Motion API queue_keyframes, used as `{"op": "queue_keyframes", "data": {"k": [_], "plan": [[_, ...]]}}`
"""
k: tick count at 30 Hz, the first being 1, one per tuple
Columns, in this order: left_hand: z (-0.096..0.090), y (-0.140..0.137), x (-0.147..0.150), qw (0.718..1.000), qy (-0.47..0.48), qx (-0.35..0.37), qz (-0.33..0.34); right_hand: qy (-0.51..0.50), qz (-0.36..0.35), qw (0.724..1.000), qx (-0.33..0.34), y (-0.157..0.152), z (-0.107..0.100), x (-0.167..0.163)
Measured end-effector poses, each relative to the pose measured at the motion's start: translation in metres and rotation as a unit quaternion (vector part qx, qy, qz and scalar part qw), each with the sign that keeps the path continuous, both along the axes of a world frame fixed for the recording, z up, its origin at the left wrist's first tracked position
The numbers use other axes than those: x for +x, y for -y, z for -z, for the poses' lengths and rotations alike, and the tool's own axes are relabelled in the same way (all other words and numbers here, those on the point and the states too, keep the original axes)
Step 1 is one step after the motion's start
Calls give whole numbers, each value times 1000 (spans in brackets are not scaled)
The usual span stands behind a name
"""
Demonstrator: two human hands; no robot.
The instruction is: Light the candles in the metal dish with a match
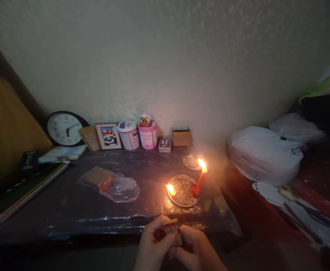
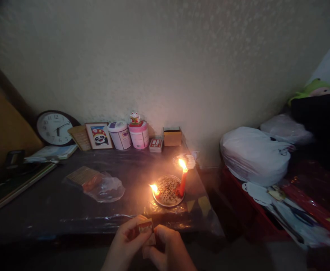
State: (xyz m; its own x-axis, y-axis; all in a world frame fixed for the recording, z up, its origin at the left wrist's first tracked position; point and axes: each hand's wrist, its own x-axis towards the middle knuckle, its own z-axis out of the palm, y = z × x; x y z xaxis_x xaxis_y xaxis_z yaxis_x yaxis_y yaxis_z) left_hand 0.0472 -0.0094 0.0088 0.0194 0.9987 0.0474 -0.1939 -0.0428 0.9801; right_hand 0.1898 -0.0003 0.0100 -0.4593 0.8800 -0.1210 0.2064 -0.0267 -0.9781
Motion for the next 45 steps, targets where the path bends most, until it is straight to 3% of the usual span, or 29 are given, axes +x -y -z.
{"op": "queue_keyframes", "data": {"k": [8, 45], "plan": [[2, -1, -1, 999, -1, 47, 5, -18, -7, 1000, -15, 1, -9, 0], [-4, 3, 1, 1000, 8, 10, 3, -69, -21, 996, -50, 5, -8, 3]]}}
